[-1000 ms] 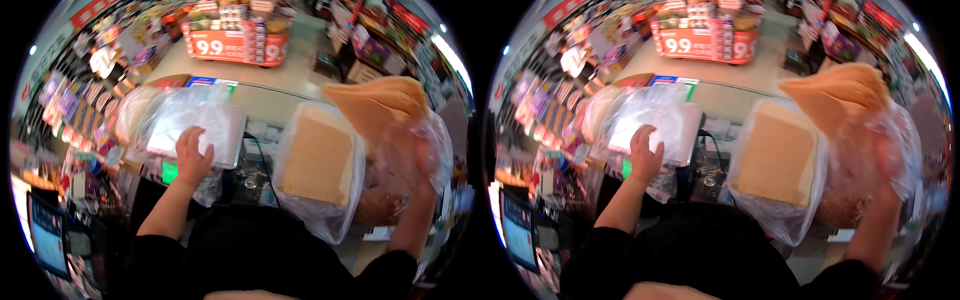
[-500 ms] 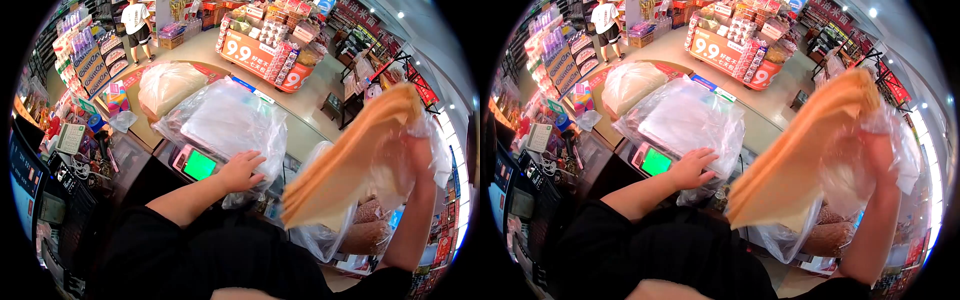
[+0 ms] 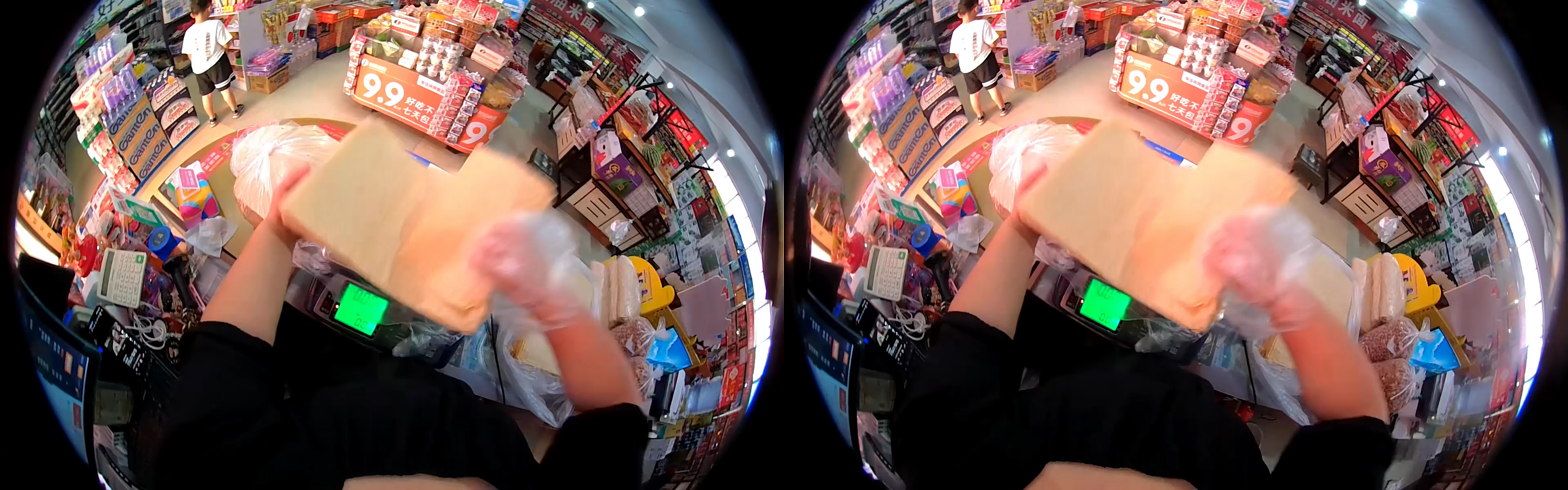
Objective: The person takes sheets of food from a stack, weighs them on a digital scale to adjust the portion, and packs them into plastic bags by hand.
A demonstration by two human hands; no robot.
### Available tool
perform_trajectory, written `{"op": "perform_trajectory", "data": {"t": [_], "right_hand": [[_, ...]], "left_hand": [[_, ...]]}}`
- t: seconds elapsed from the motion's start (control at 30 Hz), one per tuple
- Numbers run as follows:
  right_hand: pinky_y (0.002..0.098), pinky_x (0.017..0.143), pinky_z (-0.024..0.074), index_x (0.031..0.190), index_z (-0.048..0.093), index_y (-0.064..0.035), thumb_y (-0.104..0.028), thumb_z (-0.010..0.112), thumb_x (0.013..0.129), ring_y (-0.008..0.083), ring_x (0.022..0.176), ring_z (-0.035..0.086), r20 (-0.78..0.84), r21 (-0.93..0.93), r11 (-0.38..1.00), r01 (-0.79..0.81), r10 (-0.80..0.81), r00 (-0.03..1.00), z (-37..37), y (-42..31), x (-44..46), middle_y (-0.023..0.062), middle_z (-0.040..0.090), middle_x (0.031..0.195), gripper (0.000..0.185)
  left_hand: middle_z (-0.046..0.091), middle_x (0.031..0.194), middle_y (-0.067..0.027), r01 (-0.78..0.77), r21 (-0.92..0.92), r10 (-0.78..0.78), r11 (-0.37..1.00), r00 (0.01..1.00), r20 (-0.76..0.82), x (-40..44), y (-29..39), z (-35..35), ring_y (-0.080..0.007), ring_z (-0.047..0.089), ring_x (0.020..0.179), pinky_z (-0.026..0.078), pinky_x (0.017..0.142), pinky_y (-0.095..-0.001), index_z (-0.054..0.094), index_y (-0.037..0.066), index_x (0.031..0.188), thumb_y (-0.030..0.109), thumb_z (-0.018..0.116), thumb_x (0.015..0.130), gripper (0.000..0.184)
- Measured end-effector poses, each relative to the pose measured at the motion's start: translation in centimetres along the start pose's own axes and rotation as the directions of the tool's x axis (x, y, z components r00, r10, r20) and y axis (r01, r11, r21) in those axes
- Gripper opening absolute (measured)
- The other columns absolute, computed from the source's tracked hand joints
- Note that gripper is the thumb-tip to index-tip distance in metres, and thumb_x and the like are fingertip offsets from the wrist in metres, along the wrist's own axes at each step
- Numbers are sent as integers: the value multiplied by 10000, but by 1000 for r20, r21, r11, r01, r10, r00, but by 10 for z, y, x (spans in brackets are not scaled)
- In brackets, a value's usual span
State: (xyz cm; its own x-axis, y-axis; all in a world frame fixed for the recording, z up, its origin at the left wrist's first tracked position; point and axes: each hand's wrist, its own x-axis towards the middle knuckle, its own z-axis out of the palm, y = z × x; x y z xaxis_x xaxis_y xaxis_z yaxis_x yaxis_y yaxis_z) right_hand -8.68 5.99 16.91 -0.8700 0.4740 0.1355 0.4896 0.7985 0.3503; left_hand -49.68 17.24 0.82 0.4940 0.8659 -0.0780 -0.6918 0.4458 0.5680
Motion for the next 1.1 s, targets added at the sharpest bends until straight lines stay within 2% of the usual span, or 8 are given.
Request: {"op": "perform_trajectory", "data": {"t": [0.13,0.6,0.73,0.8,0.93,1.0,1.07,1.1], "right_hand": [[372,778,505,1033,612,-110,-140,638,818,248,848,578,-94,281,956,-83,114,989,176,-17,-51,83,592,939,219],[400,899,493,956,660,-92,-107,599,847,289,1023,591,21,502,822,-268,298,954,151,-26,-55,110,630,1008,126],[401,802,498,912,646,-65,-163,608,885,267,886,610,400,836,124,-535,530,748,115,-42,-50,124,631,910,108],[397,772,495,922,647,-64,-208,617,905,241,843,618,348,832,228,-506,496,795,136,-44,-57,102,634,872,147],[382,785,496,985,643,-76,-249,618,947,199,890,620,201,763,415,-496,578,791,122,-60,-58,57,629,900,179],[368,832,505,1055,648,-84,-236,597,979,195,984,621,125,42,880,-473,465,877,107,-56,-75,66,639,1014,178],[379,1022,431,1216,598,-76,-148,555,931,261,1166,555,205,859,180,-479,737,644,129,-60,-111,119,602,1193,297],[382,1061,420,1258,586,-72,-134,547,924,272,1202,545,171,867,172,-468,780,603,136,-61,-132,128,597,1233,341]], "left_hand": [[591,1368,-180,163,261,-101,951,966,-237,-6,-18,-19,-270,658,1142,534,969,-415,468,-16,1435,173,532,902,569],[642,1269,-171,120,716,15,688,984,-180,8,-26,-24,-249,629,1162,488,996,-389,465,2,1451,49,573,843,619],[604,1279,-192,167,983,422,-79,899,-118,3,-34,-5,-322,583,1189,454,1029,-418,488,35,1429,173,685,838,638],[564,1308,-193,85,900,549,-427,816,183,-14,-49,54,-350,534,1234,422,1061,-437,500,59,1418,232,741,815,672],[497,1381,-143,-267,856,201,-443,901,384,-36,-103,112,-328,442,1325,337,1105,-501,534,132,1394,313,795,765,705],[510,1368,-135,-368,837,107,-405,890,443,-48,-130,125,-334,447,1322,331,1113,-492,546,146,1383,281,788,764,679],[523,1353,-121,-456,792,31,-405,859,511,-54,-148,131,-330,449,1322,332,1109,-488,559,158,1370,269,785,765,655],[530,1343,-112,-492,759,2,-426,839,545,-56,-157,133,-324,450,1323,337,1101,-489,567,162,1363,272,784,767,644]]}}
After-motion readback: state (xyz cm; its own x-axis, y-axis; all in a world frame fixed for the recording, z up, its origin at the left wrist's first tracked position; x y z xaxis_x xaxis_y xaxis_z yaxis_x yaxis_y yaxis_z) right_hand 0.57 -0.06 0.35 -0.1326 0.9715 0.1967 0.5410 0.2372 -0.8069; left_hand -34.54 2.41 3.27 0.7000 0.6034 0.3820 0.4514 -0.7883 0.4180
